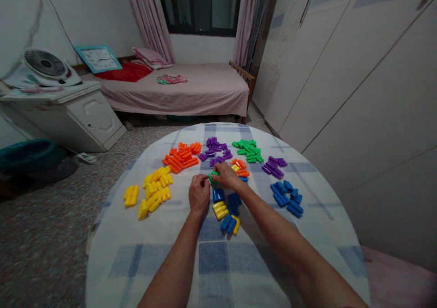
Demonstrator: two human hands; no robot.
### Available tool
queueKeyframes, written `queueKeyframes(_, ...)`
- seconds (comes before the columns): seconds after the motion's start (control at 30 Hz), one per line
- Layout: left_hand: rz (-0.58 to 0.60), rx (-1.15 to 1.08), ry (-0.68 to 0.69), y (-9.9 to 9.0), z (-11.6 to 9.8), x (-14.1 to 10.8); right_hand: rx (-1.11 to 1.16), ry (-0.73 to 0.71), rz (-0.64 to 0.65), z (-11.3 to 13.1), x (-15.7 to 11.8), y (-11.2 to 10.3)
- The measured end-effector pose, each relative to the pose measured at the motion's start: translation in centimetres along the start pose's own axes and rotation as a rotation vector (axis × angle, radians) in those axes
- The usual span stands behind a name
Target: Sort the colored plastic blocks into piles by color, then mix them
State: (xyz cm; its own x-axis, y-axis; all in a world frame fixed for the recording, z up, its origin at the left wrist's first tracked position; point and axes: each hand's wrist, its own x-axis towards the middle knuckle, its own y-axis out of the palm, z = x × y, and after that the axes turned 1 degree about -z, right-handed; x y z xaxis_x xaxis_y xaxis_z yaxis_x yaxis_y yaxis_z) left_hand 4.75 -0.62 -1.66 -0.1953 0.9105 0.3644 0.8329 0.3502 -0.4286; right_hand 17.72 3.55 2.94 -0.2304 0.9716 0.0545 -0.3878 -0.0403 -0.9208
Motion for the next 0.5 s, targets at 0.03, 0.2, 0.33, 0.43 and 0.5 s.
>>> queueKeyframes(0.03, 0.0, -0.001, -0.002, 0.0, 0.0, 0.0, 0.021, -0.018, -0.012, 0.2, -0.2, 0.2)
queueKeyframes(0.2, -0.002, -0.014, -0.003, 0.0, 0.1, 0.1, 0.211, -0.056, -0.086, 0.1, -0.6, 0.5)
queueKeyframes(0.33, -0.007, -0.012, -0.019, 0.0, 0.0, 0.0, 0.43, 0.028, -0.295, -4.0, 0.5, -2.6)
queueKeyframes(0.43, -0.007, -0.003, -0.026, 0.0, -0.1, -0.1, 0.475, 0.283, -0.512, -9.1, 2.2, -5.8)
queueKeyframes(0.5, -0.006, 0.004, -0.032, 0.0, -0.2, -0.1, 0.391, 0.411, -0.582, -12.0, 3.3, -7.1)
